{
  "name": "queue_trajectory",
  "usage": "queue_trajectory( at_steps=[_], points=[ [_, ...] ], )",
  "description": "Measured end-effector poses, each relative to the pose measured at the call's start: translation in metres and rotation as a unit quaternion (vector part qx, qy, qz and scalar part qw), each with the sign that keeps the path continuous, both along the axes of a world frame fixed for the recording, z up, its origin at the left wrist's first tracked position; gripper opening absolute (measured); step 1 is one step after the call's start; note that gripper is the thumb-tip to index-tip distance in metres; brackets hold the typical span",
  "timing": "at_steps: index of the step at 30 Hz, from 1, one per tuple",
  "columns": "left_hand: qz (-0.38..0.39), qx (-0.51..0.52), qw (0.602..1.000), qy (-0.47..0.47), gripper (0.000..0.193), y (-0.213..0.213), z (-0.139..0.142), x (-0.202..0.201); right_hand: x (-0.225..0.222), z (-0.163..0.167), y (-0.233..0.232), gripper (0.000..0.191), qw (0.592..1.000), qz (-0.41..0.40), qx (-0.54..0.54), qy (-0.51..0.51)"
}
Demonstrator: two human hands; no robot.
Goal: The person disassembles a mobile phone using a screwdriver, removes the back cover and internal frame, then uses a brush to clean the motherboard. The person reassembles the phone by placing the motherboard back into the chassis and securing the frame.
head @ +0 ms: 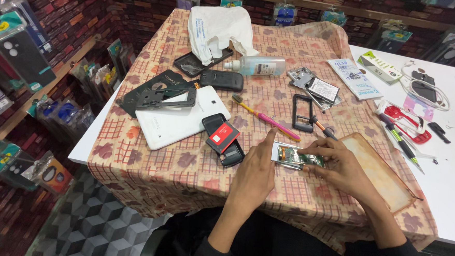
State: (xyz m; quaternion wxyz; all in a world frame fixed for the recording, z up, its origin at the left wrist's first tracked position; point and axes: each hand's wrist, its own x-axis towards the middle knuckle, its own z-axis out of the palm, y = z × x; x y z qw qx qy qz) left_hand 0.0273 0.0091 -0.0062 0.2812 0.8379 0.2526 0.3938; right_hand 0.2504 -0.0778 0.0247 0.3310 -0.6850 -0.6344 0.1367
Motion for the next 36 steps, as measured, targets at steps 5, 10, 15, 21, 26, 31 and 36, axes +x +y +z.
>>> queue_trajectory(
  at_steps=[5,10,15,21,26,31,36],
  points=[
    [-0.002,0.001,0.999,0.037,0.072,0.000,-0.002,0.000,0.003,-0.006,0.001,0.041,0.999,0.024,0.027,-0.015],
    [0.016,0.038,0.996,0.078,0.071,0.002,-0.005,0.001,0.000,-0.005,-0.001,0.041,0.999,0.015,0.019,-0.035],
    [0.025,0.046,0.995,0.090,0.071,0.003,-0.004,0.002,-0.003,-0.005,0.001,0.039,0.995,0.036,0.061,-0.073],
    [0.015,0.019,0.999,0.031,0.068,0.000,0.000,-0.002,-0.008,-0.010,0.004,0.033,0.993,0.009,0.091,-0.080],
    [0.011,0.005,1.000,0.029,0.068,0.000,0.004,-0.004,-0.016,-0.013,0.006,0.031,0.987,-0.017,0.117,-0.112],
    [-0.030,-0.030,0.998,-0.054,0.063,0.007,0.001,-0.007,-0.015,-0.012,0.007,0.027,0.987,0.012,0.121,-0.108],
    [0.010,-0.067,0.997,-0.041,0.070,0.027,0.003,0.022,-0.006,-0.012,0.016,0.036,0.992,0.049,0.114,0.003]
  ],
)
